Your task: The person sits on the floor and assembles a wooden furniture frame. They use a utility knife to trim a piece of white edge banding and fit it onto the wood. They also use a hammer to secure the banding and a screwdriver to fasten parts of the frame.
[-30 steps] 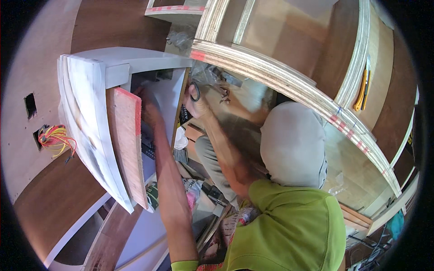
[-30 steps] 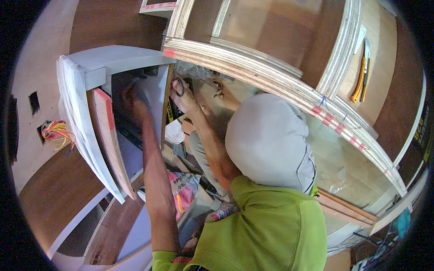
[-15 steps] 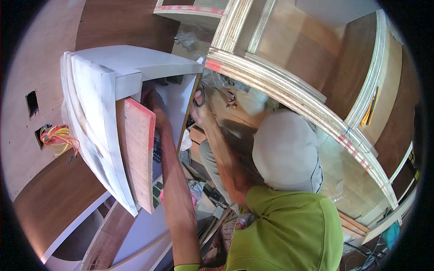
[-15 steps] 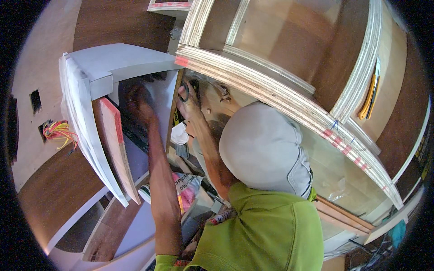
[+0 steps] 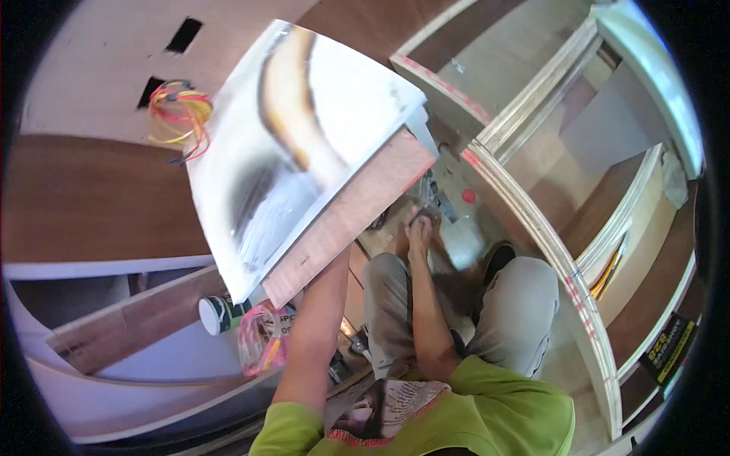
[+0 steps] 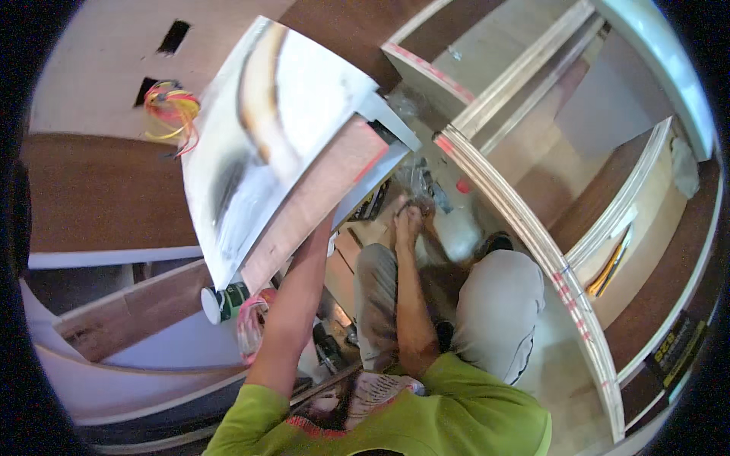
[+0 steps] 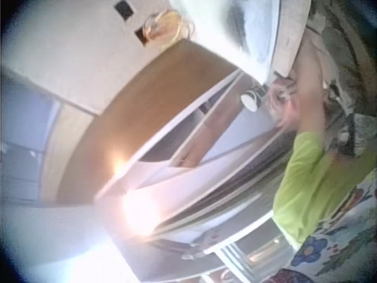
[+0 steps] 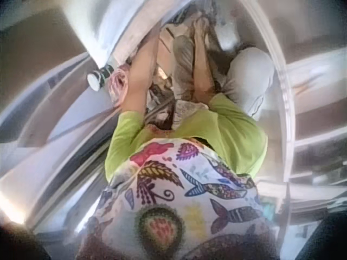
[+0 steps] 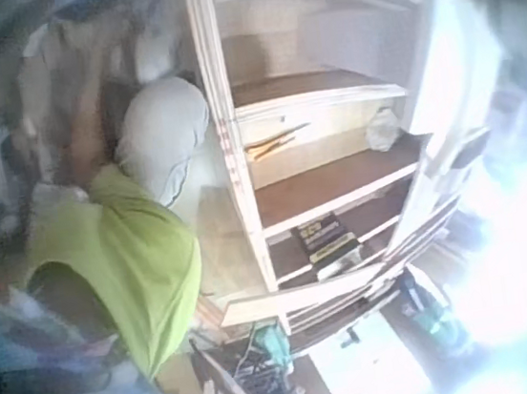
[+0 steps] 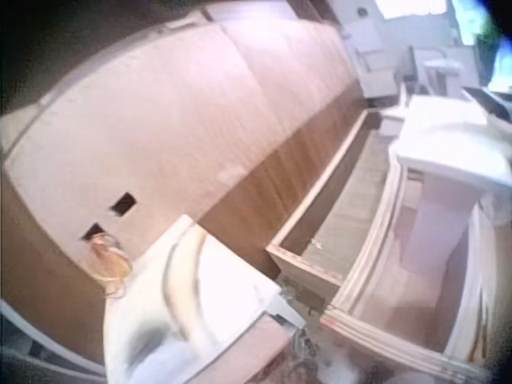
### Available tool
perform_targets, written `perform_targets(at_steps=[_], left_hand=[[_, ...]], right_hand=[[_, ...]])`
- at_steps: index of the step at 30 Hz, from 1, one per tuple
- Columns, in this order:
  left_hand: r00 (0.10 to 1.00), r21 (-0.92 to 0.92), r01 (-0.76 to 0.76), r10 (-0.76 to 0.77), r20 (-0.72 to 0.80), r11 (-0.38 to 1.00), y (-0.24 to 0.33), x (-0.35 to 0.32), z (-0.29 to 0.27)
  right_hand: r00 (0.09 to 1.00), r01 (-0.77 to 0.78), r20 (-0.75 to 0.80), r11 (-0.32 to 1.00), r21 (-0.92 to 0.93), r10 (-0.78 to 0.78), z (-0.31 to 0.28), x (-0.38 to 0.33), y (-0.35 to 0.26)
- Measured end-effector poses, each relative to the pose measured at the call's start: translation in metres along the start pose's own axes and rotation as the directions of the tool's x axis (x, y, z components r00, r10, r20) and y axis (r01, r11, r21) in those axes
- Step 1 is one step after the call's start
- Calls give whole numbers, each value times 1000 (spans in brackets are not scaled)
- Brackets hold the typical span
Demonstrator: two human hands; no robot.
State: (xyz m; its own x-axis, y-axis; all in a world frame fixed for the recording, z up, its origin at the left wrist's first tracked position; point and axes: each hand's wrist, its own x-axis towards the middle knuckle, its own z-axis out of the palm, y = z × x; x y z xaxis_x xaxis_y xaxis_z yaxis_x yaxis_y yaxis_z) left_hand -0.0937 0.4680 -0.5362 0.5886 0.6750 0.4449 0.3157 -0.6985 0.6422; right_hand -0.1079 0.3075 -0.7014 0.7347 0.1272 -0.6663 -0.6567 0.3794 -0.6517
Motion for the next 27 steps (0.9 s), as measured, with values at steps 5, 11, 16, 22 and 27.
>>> perform_targets(at_steps=[5,11,16,22,27], left_hand=[[999,-50,-45,46,6,998,1,15,-2],[994,-99,-82,89,68,992,-16,23,22],[987,-134,-125,137,89,983,2,19,33],[974,-193,-139,169,148,971,22,12,49],[976,-217,-136,168,136,967,31,20,41]], right_hand=[[799,382,-217,752,-537,-561,-19,11,-21],[941,291,-43,869,-400,-335,0,-82,-88],[858,514,112,840,-174,-502,-33,-161,-98],[485,872,490,364,-326,-724,-83,-294,-263],[169,843,134,73,-532,-977,-159,-258,-376]])
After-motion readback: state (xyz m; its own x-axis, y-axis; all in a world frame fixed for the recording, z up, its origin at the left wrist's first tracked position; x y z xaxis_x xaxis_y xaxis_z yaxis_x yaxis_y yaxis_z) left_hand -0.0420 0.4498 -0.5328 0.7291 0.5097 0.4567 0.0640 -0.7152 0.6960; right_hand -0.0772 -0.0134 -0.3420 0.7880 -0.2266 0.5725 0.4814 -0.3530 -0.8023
